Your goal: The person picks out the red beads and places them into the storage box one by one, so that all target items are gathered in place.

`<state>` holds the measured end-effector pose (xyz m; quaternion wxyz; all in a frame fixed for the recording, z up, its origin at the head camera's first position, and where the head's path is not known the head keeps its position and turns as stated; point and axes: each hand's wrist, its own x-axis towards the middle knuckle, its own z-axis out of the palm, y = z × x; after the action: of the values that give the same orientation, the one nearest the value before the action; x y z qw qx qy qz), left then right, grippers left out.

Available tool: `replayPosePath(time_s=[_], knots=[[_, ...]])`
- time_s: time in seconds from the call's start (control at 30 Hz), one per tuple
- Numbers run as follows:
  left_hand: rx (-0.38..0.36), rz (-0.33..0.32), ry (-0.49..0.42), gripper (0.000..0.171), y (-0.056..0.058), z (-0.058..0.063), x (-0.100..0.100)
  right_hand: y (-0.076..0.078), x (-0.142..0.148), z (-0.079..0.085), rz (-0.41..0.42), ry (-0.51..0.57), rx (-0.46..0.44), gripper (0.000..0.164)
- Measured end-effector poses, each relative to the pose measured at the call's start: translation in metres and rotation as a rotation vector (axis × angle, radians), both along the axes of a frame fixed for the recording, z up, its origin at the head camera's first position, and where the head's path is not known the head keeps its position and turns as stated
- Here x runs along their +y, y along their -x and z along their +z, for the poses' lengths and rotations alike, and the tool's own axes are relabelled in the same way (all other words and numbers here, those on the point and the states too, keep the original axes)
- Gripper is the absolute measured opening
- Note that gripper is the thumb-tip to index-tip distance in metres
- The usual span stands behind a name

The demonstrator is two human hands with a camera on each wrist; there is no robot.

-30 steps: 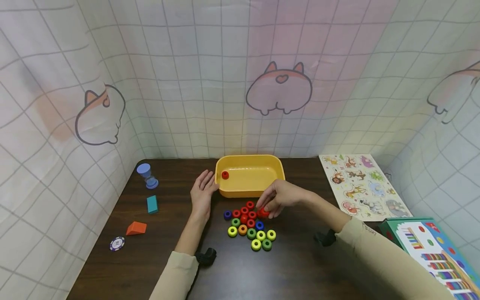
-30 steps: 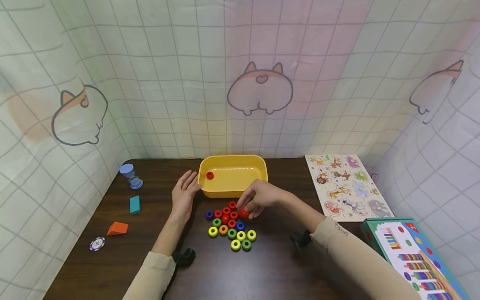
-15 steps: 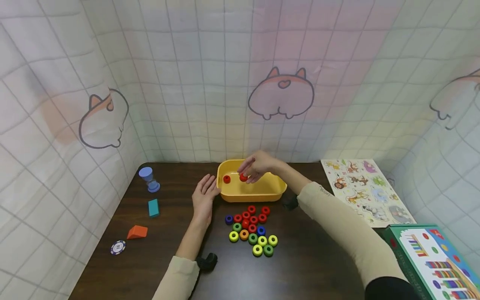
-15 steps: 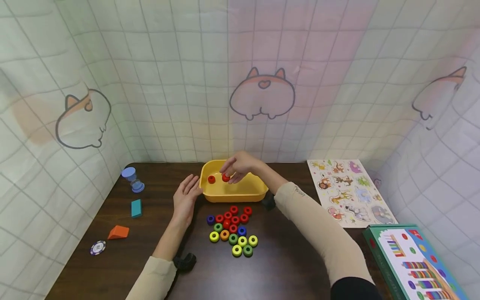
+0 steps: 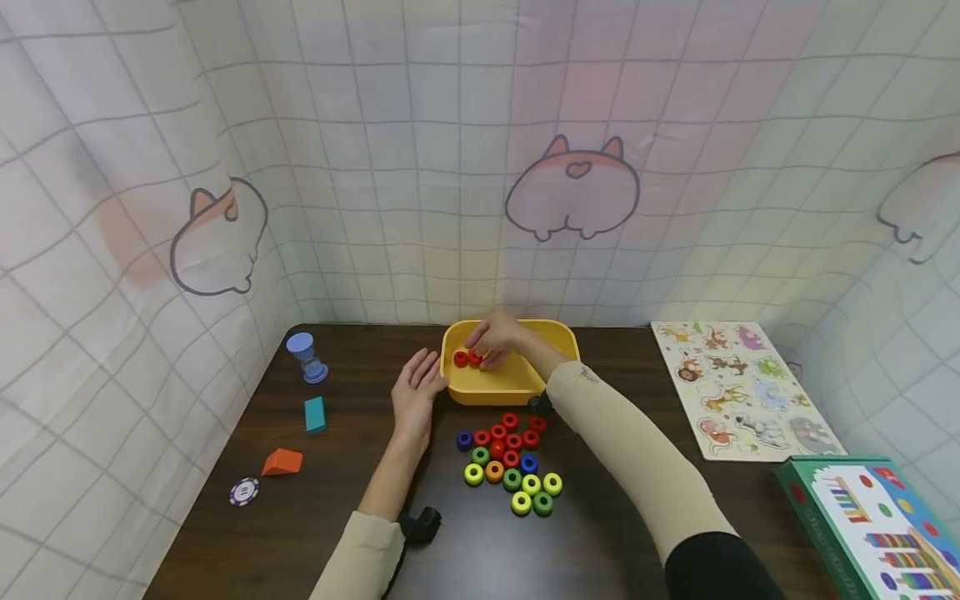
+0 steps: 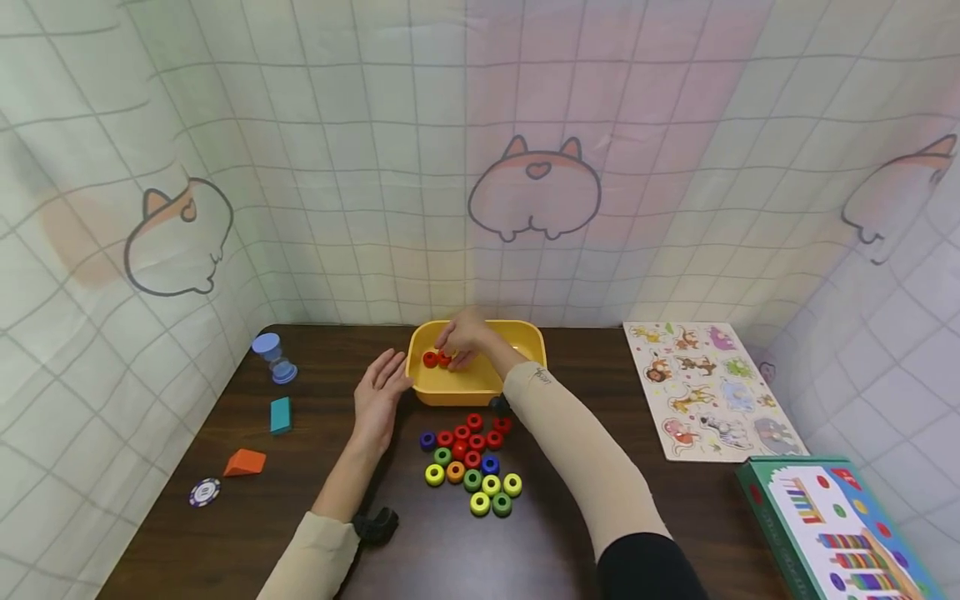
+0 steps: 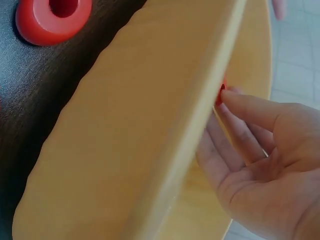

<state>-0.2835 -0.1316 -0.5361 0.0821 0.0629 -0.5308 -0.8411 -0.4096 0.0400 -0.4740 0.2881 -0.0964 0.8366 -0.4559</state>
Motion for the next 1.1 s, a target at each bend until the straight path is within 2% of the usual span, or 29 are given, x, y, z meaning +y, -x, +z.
replayPosePath(time_s=[0.2,0.37,0.47,0.6,0.7,0.83,0.97,1.1], knots=[[-0.004,-0.007,0.01,0.062,-0.002,0.0,0.006,-0.005,0.006,-0.004,-0.035,-0.018,0.013,0.031],[0.007,-0.006,-0.006,0.063,-0.002,-0.001,0.005,-0.018,0.013,0.005,-0.008,0.015,0.146,0.033],[0.012,0.0,-0.025,0.063,-0.001,-0.002,0.002,-0.033,0.018,0.02,0.05,0.042,0.235,0.03],[0.016,0.004,-0.034,0.063,0.001,-0.002,0.0,-0.062,0.028,0.042,0.159,0.065,0.295,0.023],[0.017,0.003,-0.028,0.063,0.001,-0.002,0.0,-0.084,0.037,0.051,0.237,0.067,0.318,0.02],[0.013,0.009,-0.018,0.062,0.001,0.0,0.002,-0.111,0.048,0.049,0.329,0.074,0.283,0.02],[-0.002,0.022,-0.005,0.061,0.001,0.001,0.002,-0.129,0.052,0.039,0.392,0.056,0.234,0.021],[0.0,0.015,-0.021,0.062,0.001,0.001,0.002,-0.139,0.055,0.023,0.437,-0.014,0.288,0.021]])
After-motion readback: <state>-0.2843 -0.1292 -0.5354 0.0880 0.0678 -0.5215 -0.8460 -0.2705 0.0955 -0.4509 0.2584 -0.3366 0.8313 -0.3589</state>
